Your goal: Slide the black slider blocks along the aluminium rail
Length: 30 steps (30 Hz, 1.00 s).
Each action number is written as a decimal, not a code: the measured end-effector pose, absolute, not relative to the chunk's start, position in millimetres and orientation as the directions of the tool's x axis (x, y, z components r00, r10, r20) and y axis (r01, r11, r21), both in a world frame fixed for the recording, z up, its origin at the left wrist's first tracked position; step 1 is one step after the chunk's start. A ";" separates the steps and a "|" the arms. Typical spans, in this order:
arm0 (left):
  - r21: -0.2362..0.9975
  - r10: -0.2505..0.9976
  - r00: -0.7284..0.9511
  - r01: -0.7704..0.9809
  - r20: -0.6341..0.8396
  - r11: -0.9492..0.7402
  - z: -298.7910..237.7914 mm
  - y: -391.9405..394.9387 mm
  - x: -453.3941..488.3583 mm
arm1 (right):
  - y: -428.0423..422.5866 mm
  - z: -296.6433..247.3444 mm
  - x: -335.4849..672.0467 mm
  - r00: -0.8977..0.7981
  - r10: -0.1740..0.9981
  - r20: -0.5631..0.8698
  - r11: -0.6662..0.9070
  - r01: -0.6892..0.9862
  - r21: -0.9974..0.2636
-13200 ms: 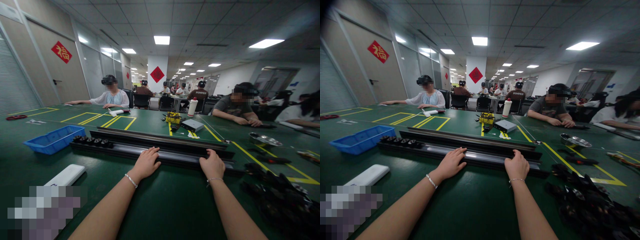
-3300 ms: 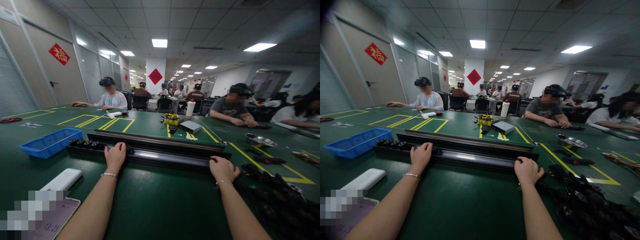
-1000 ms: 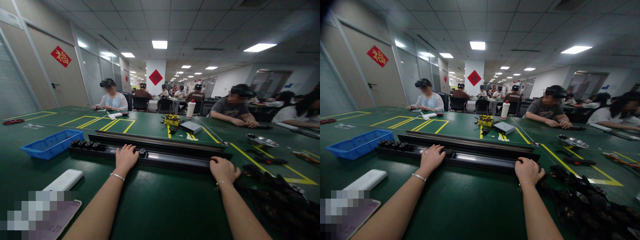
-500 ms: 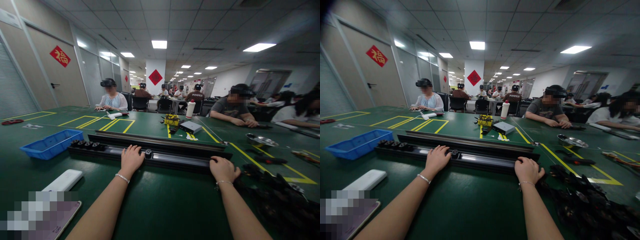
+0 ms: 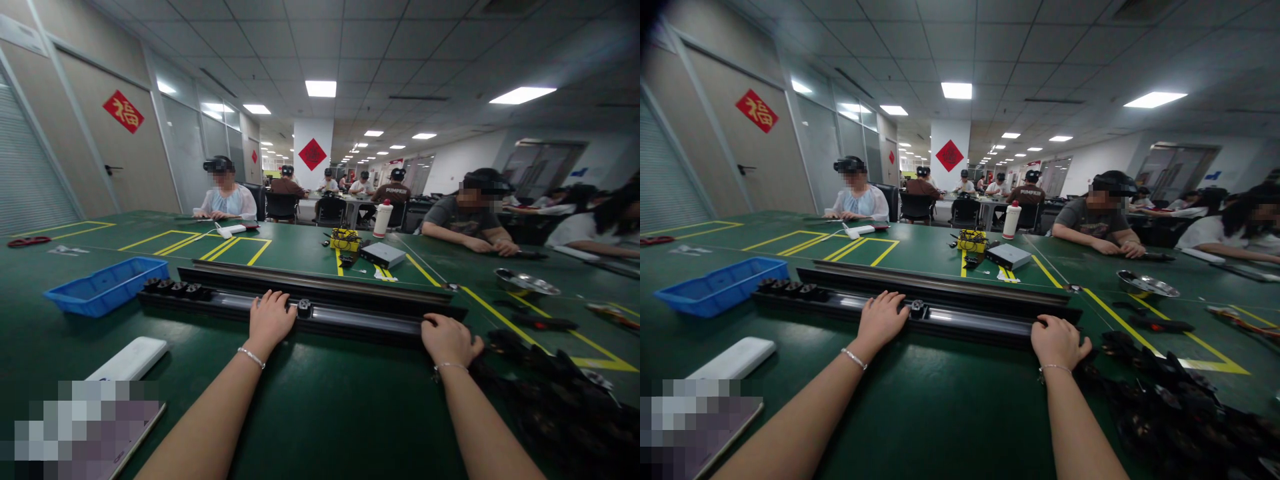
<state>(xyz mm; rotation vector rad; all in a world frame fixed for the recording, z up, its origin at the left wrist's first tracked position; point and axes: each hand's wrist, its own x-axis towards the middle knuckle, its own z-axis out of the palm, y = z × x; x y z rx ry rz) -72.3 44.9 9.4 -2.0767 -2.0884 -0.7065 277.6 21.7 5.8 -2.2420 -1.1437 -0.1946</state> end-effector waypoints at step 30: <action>0.045 0.812 0.411 0.882 0.416 -0.469 12.9 30.6 -59.3 | 21.8 6.3 278.4 0.616 0.696 0.368 -0.440 0.772 -0.459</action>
